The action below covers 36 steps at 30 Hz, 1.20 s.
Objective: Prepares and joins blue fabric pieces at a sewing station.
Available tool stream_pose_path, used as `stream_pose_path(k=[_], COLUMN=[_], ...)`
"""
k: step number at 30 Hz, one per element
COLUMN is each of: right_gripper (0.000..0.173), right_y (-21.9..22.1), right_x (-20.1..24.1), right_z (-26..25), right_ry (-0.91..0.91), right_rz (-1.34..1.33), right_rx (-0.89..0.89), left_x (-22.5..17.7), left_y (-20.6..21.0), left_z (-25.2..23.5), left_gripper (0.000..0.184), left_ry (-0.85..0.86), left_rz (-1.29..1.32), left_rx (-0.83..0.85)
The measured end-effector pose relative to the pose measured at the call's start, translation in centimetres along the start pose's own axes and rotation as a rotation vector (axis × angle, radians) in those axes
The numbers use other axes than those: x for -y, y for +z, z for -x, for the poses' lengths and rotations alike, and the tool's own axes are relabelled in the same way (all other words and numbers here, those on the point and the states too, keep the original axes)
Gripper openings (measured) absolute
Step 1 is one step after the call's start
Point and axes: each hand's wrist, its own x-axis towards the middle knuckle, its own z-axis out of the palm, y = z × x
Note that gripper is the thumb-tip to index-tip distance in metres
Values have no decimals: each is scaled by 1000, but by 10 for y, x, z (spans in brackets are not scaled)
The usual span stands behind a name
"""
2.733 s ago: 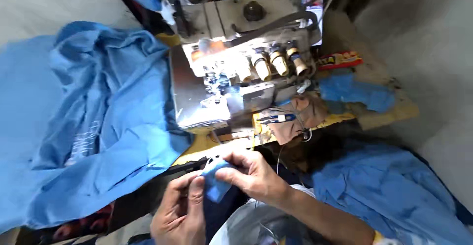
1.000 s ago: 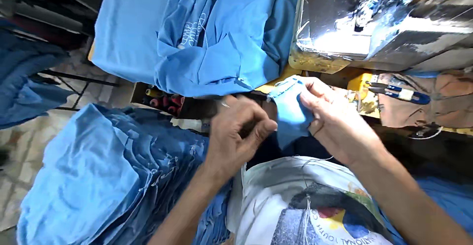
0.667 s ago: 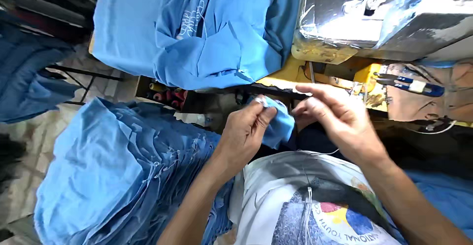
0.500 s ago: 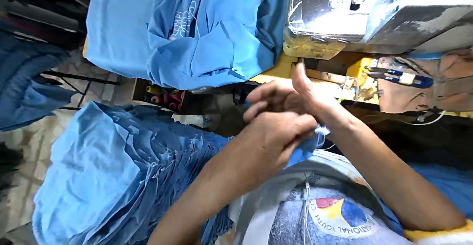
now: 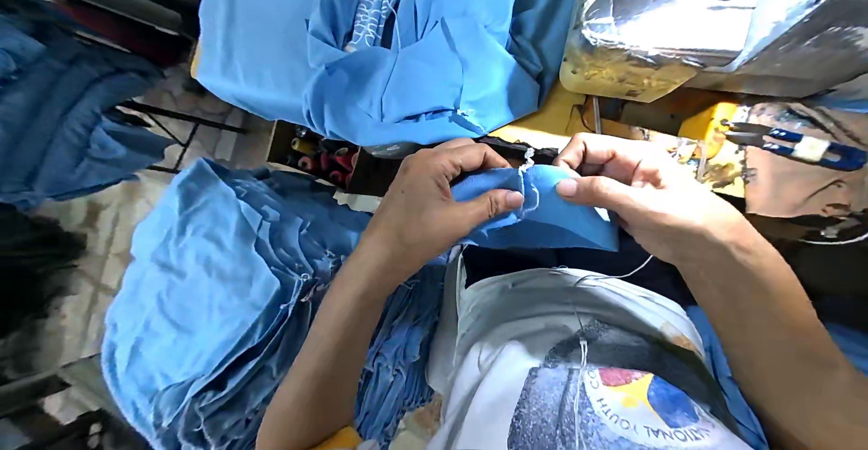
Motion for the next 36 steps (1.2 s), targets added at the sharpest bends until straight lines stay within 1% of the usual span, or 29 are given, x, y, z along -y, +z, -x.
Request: stream_pose_path(k=[2,4,5,6,7,8,9,10,11,12,13,14,15,16,18,20,21,23,25,29,32,33,34,36], right_gripper=[6,15,14,11,10,12,14,15,15,14,14,14,13,13,12,11,12,12,12,13,15,17,20,37], right_y=[12,25,27,25,21,16,11,8,7,7,8,9,10,10,9,7,6,6,7,7,7,7,6,3], right_x=[6,6,4,2,3,7,12,18,22,23,23,22,20,18,14,8,6,5,4,1,0,1,1,0], right_z=[1,-2,-4,-6,-7,-7,-6,-5,-5,-6,-7,-9,-10,-9,-7,-5,-5,-2,0,0,-2,-2,-3,-2], right_ry=[-37,-64,-76,-77,-48,14,85,141,176,193,195,185,161,120,34,3,7,11,6,-53,-83,-101,-111,-110], right_rz=[224,401,440,416,322,196,73,-3,-33,-30,-12,13,38,70,144,180,182,194,223,317,393,445,527,757], right_rx=[-82,-175,-216,-229,-214,-175,-134,-111,-98,-95,-97,-94,-95,-100,-111,-126,-131,-130,-129,-141,-148,-147,-139,-97], left_x=[0,0,-1,-3,-3,-3,-1,2,3,5,9,12,16,18,17,16,17,18,17,17,14,13,13,14], left_y=[7,15,18,20,20,19,17,15,14,13,12,10,8,8,10,14,17,22,25,26,25,24,24,24], left_z=[-1,-3,-4,-3,-2,1,6,10,12,12,10,6,3,1,-4,-9,-10,-11,-11,-15,-18,-17,-17,-15], left_gripper=[15,16,17,20,25,31,32,28,24,26,25,20,17,14,10,9,8,8,9,11,20,20,15,10], left_ry=[-2,28,49,83,145,242,373,517,654,773,860,894,862,785,578,385,311,205,148,122,62,46,39,45], left_rz=[-64,-109,-149,-211,-291,-396,-512,-650,-779,-874,-905,-863,-763,-615,-269,35,146,251,259,182,133,93,28,-97], left_rx=[-74,-130,-149,-158,-160,-154,-140,-123,-110,-114,-150,-190,-214,-213,-154,-104,-96,-117,-139,-127,-98,-97,-115,-162])
